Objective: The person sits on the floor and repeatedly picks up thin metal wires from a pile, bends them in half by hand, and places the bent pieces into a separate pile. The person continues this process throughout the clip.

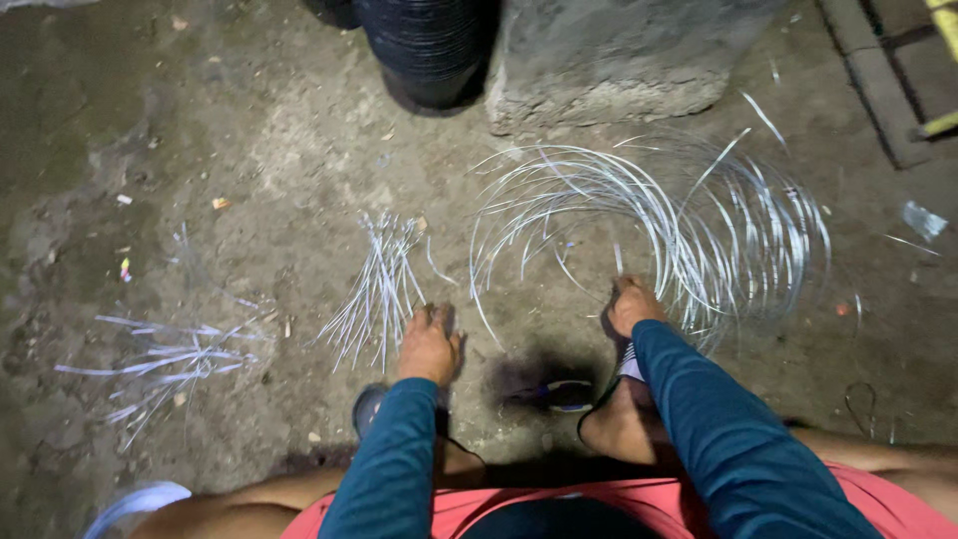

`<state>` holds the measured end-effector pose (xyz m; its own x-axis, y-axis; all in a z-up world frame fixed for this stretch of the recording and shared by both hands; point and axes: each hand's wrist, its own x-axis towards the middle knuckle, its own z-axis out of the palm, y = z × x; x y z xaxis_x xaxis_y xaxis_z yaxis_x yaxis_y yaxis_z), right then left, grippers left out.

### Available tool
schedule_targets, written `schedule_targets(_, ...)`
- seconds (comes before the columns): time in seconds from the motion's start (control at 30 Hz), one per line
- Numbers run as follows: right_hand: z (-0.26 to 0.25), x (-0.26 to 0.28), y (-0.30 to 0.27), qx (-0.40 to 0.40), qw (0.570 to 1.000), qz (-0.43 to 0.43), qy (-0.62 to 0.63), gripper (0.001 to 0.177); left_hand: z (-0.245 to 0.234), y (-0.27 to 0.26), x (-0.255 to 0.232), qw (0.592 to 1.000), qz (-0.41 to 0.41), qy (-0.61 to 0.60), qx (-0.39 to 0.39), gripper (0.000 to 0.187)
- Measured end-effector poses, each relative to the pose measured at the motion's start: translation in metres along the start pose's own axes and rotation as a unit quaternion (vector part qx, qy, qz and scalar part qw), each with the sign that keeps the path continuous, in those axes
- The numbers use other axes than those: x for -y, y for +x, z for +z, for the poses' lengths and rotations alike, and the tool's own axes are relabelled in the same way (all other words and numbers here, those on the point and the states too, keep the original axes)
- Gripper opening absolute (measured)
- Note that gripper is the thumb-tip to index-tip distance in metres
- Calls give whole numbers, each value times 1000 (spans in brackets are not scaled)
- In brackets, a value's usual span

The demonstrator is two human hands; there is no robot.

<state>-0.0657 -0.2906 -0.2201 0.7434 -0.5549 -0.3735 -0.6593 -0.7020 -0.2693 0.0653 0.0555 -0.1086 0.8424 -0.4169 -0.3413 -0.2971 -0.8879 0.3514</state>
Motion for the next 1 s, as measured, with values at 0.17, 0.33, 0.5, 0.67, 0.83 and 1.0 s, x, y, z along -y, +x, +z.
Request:
schedule_targets(0.17, 9, -2, 15, -170, 903, 119, 375, 27, -3, -9, -21, 998, 21, -51, 30, 52)
schedule_targets(0.33, -55, 5, 28, -100, 793, 122, 588, 24, -3, -7, -41, 983, 93, -158, -6, 40)
schedule_targets(0.5, -135, 50, -3, 84, 792, -26, 604, 21, -14, -7, -83, 913, 6, -404, 62, 46)
schedule_targets(0.67, -188, 111, -66, 121, 871, -311, 361, 16, -55, -6, -112, 701, 0, -707, 92, 58)
schedule_targets(0.83, -223, 133, -121, -47, 914, -399, 56, 16, -112, 11, -83, 525, -21, -846, -95, 36)
schedule_targets(1.0, -250, 103, -147, -106, 958, -261, 59, 22, -147, 14, -27, 518, -130, -814, -230, 22)
